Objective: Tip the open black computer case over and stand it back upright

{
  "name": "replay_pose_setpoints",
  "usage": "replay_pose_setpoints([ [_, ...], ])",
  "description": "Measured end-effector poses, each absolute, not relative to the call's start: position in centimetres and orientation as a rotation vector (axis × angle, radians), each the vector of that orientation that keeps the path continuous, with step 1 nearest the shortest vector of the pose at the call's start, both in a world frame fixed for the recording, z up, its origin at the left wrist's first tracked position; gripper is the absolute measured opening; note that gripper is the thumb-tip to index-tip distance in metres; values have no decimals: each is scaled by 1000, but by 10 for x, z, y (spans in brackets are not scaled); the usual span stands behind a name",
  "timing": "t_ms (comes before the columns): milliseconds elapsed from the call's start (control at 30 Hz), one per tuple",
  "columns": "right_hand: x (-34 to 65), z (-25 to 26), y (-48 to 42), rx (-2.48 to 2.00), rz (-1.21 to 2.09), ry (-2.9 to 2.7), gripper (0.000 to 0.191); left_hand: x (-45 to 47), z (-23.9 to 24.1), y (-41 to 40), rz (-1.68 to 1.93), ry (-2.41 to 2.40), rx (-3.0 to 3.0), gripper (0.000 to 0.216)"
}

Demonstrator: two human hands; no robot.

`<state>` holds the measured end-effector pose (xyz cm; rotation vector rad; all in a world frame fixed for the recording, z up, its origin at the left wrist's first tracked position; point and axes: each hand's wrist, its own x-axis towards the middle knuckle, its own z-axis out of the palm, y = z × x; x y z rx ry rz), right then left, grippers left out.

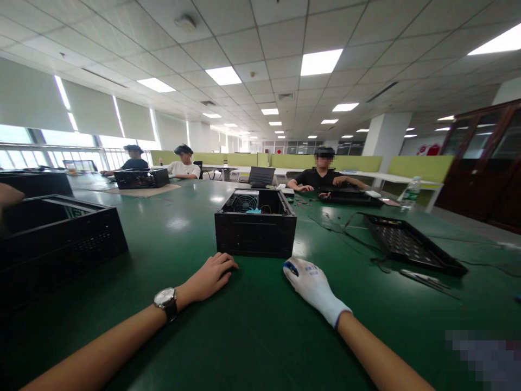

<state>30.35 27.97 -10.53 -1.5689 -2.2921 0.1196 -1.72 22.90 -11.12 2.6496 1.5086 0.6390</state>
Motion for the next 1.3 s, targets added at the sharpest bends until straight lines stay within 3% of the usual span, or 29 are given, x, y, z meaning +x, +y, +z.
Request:
replay_pose_setpoints([
  [633, 304, -107, 281, -1634, 173, -2282, 47, -16, -112, 227, 650, 1512, 2626, 30],
  [900, 303, -97, 283, -1924, 153, -2140, 49, -15, -109, 227, 639, 1523, 2641, 28],
  [1300, 306, -103, 288, -1865, 112, -2164, 51, -14, -109, 222, 676, 1581, 2672, 32],
])
